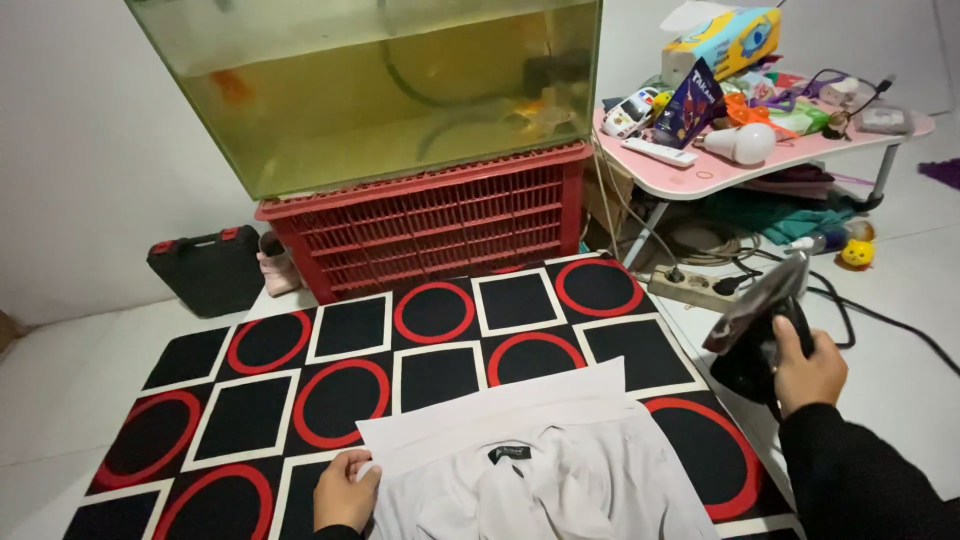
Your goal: Ironing a white shirt on a mat on the floor.
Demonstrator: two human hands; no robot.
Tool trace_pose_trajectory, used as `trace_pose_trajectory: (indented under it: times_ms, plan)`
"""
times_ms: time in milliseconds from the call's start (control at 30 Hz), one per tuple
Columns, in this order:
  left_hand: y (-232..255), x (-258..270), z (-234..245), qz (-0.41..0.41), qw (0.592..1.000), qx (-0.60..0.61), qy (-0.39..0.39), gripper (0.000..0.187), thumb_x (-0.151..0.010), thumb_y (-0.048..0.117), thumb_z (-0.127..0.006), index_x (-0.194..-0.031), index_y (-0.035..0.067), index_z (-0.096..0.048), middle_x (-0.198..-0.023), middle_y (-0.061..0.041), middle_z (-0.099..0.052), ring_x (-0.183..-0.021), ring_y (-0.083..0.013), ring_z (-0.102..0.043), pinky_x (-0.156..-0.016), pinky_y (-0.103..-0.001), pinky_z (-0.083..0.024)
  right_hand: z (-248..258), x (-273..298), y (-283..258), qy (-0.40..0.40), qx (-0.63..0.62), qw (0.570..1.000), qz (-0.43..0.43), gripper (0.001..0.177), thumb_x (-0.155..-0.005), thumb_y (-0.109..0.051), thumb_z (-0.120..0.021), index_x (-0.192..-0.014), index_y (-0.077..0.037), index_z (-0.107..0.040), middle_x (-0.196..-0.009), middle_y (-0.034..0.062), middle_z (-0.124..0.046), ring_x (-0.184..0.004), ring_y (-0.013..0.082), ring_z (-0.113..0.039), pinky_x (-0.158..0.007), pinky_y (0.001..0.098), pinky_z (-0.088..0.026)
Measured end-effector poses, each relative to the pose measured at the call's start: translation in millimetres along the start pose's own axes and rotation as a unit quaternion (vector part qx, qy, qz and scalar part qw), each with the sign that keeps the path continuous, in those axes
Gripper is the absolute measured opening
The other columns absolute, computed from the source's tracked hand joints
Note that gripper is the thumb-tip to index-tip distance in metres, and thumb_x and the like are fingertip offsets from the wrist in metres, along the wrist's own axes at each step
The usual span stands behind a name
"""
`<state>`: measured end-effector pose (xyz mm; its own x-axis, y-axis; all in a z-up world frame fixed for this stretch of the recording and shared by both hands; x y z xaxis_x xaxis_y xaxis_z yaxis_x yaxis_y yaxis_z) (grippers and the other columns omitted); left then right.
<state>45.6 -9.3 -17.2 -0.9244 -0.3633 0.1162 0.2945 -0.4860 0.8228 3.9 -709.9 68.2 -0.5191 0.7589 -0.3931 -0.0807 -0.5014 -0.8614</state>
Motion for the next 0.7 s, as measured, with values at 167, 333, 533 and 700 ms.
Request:
trace_pose_trajectory:
  times_ms: [167, 333, 533, 700]
  plan:
    - [18.4, 10.6, 4.9, 0.060, 0.998, -0.016, -0.014, 0.035, -0.082, 0.006, -0.080, -0.115, 0.002, -0.072, -0.096, -0.009, -0.078, -0.085, -0.0163, -0.074, -0.082, -0.030, -0.058, -2.3, 23.8, 59.4, 0.039, -0.035, 0.999, 0.005, 0.046, -0.107, -0.038, -0.078, -0.102, 0.006, -0.069, -0.079, 0.0079, -0.066, -0.073, 0.0138, -0.059, -0.067, 0.0322, -0.047]
    - [37.4, 19.4, 9.0, 0.101, 0.993, -0.059, -0.013, 0.036, -0.085, 0.006, -0.079, -0.119, 0.004, -0.071, -0.100, -0.009, -0.077, -0.088, -0.0148, -0.073, -0.084, -0.028, -0.057, 0.9, 42.8, 81.2, 0.040, -0.047, 0.998, -0.014, 0.045, -0.109, -0.039, -0.076, -0.103, 0.005, -0.067, -0.079, 0.0093, -0.066, -0.073, 0.0138, -0.059, -0.071, 0.0306, -0.048]
    - [20.6, 16.9, 7.0, 0.051, 0.999, -0.017, -0.007, 0.034, -0.083, 0.007, -0.079, -0.116, 0.003, -0.072, -0.095, -0.009, -0.078, -0.081, -0.0178, -0.072, -0.077, -0.032, -0.059, 3.2, 43.7, 111.4, 0.004, -0.059, 0.998, -0.021, 0.046, -0.111, -0.041, -0.072, -0.105, 0.004, -0.062, -0.087, 0.0067, -0.067, -0.080, 0.0145, -0.060, -0.072, 0.0306, -0.048]
    - [8.6, 12.5, 2.6, -0.009, 1.000, -0.007, 0.025, 0.030, -0.079, 0.008, -0.080, -0.107, 0.002, -0.072, -0.090, -0.007, -0.077, -0.079, -0.0167, -0.071, -0.077, -0.031, -0.057, 10.3, 52.4, 132.2, 0.085, 0.034, 0.990, 0.106, 0.044, -0.109, -0.036, -0.072, -0.106, 0.005, -0.055, -0.102, 0.0118, -0.057, -0.092, 0.0207, -0.056, -0.080, 0.0362, -0.048]
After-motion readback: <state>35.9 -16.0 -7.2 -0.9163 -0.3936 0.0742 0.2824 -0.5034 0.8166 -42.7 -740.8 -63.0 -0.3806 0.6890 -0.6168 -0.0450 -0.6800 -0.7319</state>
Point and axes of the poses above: each hand's wrist, its own x-axis away from the middle knuckle, its own z-axis out of the back of the hand, y = z × x, the point moved 3 cm from there along -x, towards the middle knuckle
